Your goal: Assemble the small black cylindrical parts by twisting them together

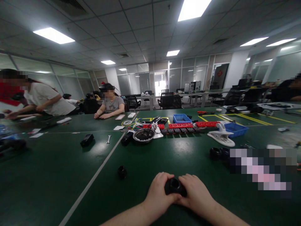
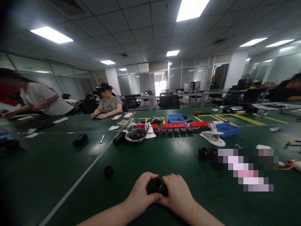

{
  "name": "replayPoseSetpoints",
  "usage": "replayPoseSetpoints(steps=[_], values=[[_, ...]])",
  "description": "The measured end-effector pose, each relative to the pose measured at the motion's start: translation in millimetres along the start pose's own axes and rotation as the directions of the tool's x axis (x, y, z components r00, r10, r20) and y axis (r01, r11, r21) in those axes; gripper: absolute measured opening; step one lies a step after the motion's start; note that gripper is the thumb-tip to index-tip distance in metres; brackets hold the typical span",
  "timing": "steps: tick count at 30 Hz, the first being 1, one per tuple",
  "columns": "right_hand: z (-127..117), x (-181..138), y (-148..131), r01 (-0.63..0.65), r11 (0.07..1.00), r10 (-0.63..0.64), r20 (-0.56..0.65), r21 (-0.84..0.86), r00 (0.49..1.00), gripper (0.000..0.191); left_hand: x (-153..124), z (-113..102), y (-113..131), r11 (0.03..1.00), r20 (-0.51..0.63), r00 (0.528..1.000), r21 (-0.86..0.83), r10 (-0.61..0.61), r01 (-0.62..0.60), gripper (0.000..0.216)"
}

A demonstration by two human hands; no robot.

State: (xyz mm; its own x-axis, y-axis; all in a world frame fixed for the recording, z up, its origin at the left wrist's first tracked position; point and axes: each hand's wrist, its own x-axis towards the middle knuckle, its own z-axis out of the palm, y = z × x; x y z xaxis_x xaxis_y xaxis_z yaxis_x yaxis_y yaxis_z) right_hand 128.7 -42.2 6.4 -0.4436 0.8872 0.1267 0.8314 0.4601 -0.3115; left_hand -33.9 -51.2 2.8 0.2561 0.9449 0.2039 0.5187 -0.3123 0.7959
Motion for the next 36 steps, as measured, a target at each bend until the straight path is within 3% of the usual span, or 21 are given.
replayPoseSetpoints(steps=[4,9,19,23,26,29,32,36], values=[[-5,-3,6,0.043,0.992,-0.046,0.027,0.118,0.999,0.047,0,-4,1,0.999,0.048,0.998,0.02,0.045,-0.046,0.046],[-13,-3,19,0.123,0.931,-0.164,0.094,0.343,0.982,0.027,-2,-8,3,0.996,0.075,0.993,0.012,0.089,-0.09,0.045],[-7,-4,0,-0.035,0.998,0.032,0.063,0.048,0.997,0.03,-3,-5,1,0.998,0.046,0.997,0.009,0.058,-0.058,0.047],[-11,-7,2,-0.044,0.987,0.032,0.074,0.156,0.997,0.033,-3,-7,-1,0.995,0.088,0.991,-0.012,0.103,-0.103,0.053],[-14,-7,9,0.015,0.951,-0.04,0.076,0.309,0.996,0.036,-3,-9,-1,0.993,0.083,0.989,-0.023,0.12,-0.118,0.065],[-16,-6,16,0.105,0.91,-0.147,0.076,0.4,0.986,0.044,-2,-12,0,0.992,0.078,0.989,-0.012,0.123,-0.123,0.049],[-15,-3,23,0.135,0.907,-0.197,0.119,0.4,0.973,0.034,0,-14,2,0.993,0.103,0.987,-0.007,0.12,-0.12,0.037],[-12,-1,27,0.107,0.907,-0.18,0.147,0.407,0.973,0.019,2,-17,1,0.989,0.157,0.976,-0.037,0.148,-0.144,0.042]])
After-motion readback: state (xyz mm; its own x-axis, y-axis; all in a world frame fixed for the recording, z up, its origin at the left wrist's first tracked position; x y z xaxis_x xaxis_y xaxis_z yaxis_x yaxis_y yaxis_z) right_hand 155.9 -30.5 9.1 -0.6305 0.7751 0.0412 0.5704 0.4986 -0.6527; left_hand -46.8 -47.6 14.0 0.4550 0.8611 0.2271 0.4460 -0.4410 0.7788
